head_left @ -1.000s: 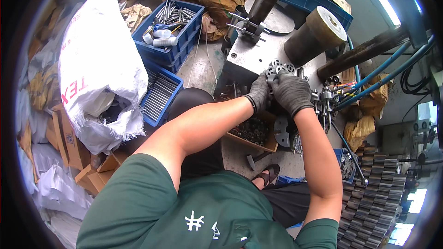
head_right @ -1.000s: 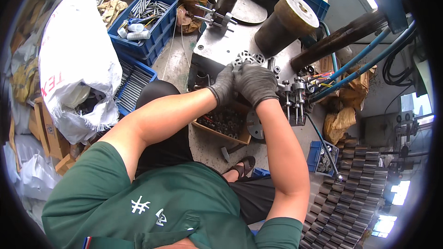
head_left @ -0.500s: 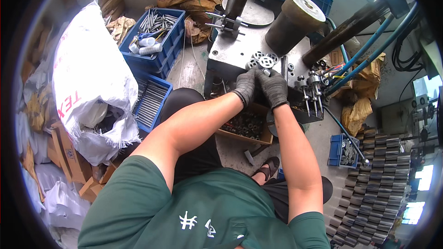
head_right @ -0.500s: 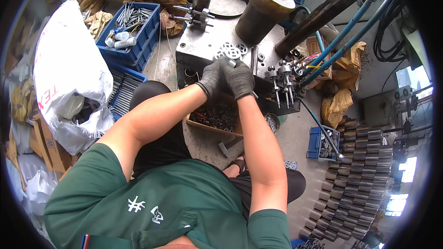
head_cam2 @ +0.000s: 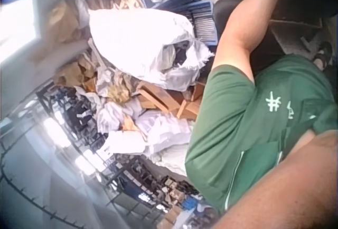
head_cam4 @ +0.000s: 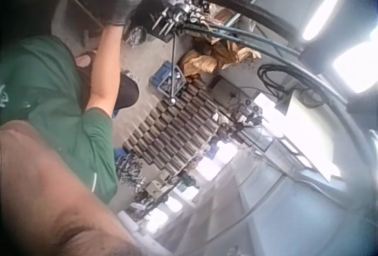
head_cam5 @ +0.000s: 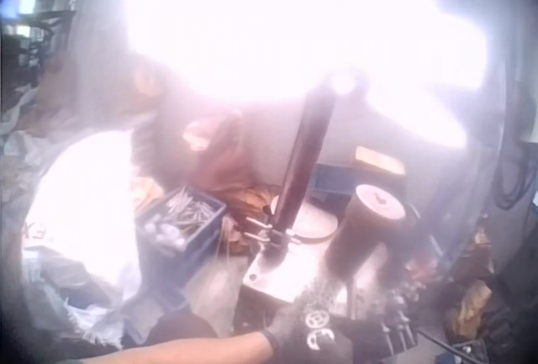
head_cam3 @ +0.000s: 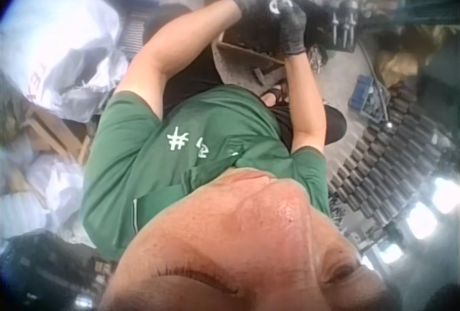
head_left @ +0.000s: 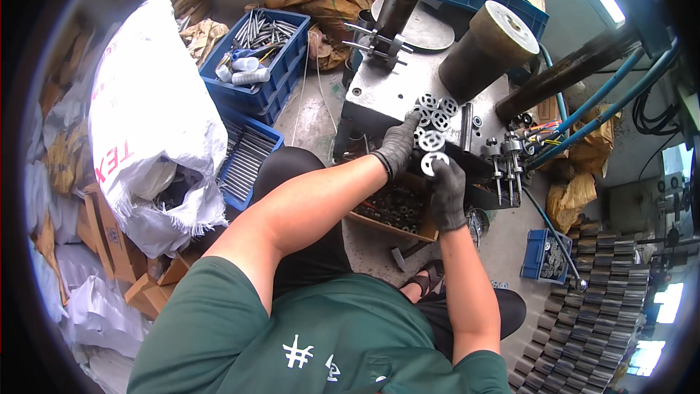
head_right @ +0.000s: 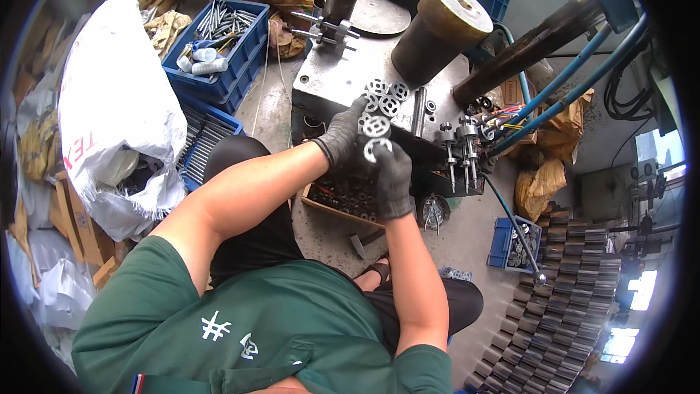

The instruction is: Assembling and inspecting metal gears and rods using a machine press.

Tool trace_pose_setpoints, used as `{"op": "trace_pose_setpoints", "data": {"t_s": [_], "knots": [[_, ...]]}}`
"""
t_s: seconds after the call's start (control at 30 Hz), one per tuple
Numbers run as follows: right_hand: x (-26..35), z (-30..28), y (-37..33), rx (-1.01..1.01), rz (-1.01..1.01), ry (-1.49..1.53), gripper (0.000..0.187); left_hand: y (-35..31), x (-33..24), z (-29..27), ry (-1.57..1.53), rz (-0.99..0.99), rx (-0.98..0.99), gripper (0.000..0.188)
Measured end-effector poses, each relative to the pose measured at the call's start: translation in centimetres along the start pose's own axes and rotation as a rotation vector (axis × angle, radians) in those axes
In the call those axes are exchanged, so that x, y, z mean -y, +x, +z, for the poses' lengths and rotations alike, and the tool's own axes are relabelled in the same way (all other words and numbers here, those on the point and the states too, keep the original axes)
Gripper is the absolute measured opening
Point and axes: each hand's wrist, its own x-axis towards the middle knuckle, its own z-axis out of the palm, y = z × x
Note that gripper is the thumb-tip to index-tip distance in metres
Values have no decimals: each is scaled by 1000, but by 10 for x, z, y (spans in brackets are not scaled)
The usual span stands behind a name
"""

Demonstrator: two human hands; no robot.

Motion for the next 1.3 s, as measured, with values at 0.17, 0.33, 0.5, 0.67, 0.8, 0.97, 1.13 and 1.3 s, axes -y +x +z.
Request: {"op": "trace_pose_setpoints", "data": {"t_s": [0.17, 0.33, 0.5, 0.67, 0.8, 0.97, 1.13, 1.3], "knots": [[-7, -34, -61, -13, 237, 377, 37, -33, -11, 8, 160, -27, -6, 63], [33, -83, -99, 69, 344, 326, 47, -79, 16, 2, 258, -84, -67, 67], [37, -109, -110, 196, 364, 163, 52, -99, 42, 8, 603, -310, 577, 71], [40, -92, -129, 260, 303, 55, 56, -120, 50, 23, 898, -25, 897, 51], [58, -89, -132, 327, 387, 109, 52, -141, 37, 31, 657, -222, 1003, 51], [58, -85, -136, 478, 141, 714, 54, -138, 4, 51, 401, -78, 951, 60], [55, -96, -131, 342, 233, 953, 56, -98, -70, 36, 749, 635, 419, 37], [44, -103, -127, 246, 269, 968, 77, -54, -109, 15, 1345, 911, -209, 37]]}}
